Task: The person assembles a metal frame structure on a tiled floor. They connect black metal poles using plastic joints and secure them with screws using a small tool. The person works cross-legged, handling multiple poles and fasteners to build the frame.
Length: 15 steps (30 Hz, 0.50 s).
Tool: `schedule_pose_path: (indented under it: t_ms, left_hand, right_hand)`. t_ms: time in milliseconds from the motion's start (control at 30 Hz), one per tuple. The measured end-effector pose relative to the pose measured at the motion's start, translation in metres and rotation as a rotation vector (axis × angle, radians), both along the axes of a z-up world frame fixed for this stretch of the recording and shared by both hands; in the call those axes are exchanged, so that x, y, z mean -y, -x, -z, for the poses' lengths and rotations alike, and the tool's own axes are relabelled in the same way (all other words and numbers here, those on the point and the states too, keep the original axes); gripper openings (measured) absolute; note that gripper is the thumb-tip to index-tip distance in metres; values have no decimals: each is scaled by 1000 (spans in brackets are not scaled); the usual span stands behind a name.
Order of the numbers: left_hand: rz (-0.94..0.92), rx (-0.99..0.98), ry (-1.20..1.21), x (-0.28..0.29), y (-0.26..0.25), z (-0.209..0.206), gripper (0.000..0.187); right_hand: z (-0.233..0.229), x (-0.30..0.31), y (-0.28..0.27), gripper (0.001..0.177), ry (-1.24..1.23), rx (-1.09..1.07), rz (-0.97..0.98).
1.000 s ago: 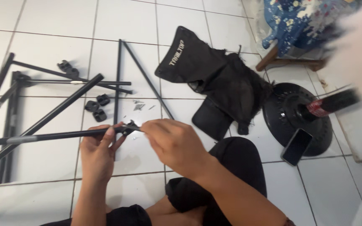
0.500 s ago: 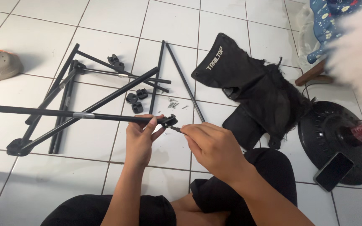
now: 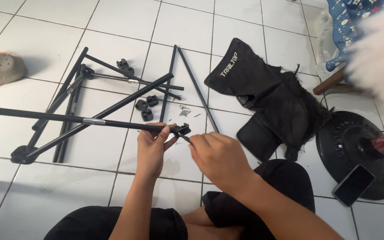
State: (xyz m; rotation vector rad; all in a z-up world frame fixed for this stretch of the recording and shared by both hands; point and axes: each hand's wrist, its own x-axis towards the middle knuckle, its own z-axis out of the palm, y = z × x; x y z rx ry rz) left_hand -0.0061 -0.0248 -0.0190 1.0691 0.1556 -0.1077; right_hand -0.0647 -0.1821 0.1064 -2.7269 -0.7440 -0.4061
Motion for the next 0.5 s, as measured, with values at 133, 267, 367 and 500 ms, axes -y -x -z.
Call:
schedule_pose_path:
  t_ms: [133, 267, 367, 500]
  left_hand:
    - [-11, -2, -13, 1, 0, 4, 14]
    - [-19, 5, -18, 4, 0, 9, 14]
    - [-29, 13, 31, 6, -1, 14, 14]
    - [-53, 32, 22, 10, -1, 18, 13]
  right_hand:
    - [-1, -9, -4, 25, 188, 19, -16]
    - [-2, -16, -12, 32, 369, -55, 71]
    - [-3, -19, -15, 26, 397, 38, 72]
    - [-4, -12, -12, 16, 350, 191, -23]
